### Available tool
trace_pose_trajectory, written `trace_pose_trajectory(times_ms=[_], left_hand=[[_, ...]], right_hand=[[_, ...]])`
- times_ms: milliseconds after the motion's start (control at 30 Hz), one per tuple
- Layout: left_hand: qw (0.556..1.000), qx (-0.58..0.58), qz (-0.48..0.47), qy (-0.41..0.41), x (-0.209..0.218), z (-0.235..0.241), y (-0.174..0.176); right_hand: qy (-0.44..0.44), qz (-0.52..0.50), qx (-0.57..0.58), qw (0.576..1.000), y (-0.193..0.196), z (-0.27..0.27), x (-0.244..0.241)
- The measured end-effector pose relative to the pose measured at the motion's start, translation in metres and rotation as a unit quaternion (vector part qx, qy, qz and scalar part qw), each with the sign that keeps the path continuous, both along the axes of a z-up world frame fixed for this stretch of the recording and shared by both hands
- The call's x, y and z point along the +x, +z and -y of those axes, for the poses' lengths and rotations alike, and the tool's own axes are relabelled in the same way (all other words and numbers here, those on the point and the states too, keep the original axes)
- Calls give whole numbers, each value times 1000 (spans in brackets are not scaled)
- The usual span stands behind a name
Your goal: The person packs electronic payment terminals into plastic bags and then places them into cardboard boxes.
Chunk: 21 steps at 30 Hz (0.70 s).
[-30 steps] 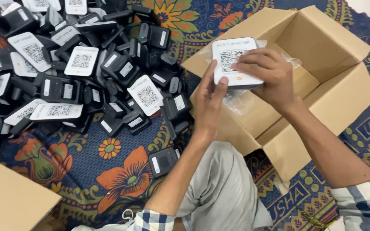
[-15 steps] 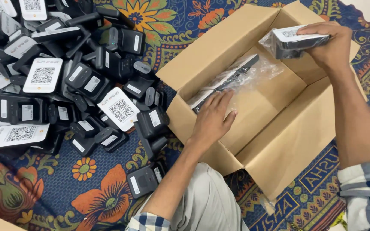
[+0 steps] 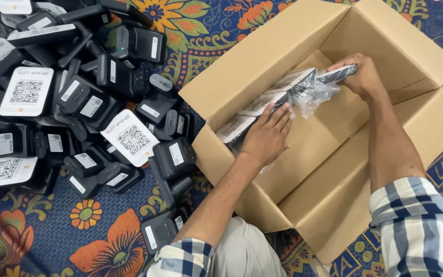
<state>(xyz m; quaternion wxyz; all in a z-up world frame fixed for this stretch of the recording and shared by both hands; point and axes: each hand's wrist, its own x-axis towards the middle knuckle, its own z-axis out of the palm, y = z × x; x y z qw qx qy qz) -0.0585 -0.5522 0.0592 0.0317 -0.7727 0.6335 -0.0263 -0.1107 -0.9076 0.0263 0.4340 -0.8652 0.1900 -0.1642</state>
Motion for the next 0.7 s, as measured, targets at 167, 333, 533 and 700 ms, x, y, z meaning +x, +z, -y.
trace_pose_trajectory(times_ms=[167,333,533,700], left_hand=[[996,72,59,5,-6,14,-14],[991,117,70,8,-4,15,-25],[1000,-28,-7,11,-5,10,-28],[988,-105,-117,-10,1,5,-13]], right_hand=[[-17,8,-23,1000,-23,15,18],[-24,94,-263,960,-36,15,37],[-112,66,-62,990,-49,14,40],[-210,146,-136,957,-76,20,51]])
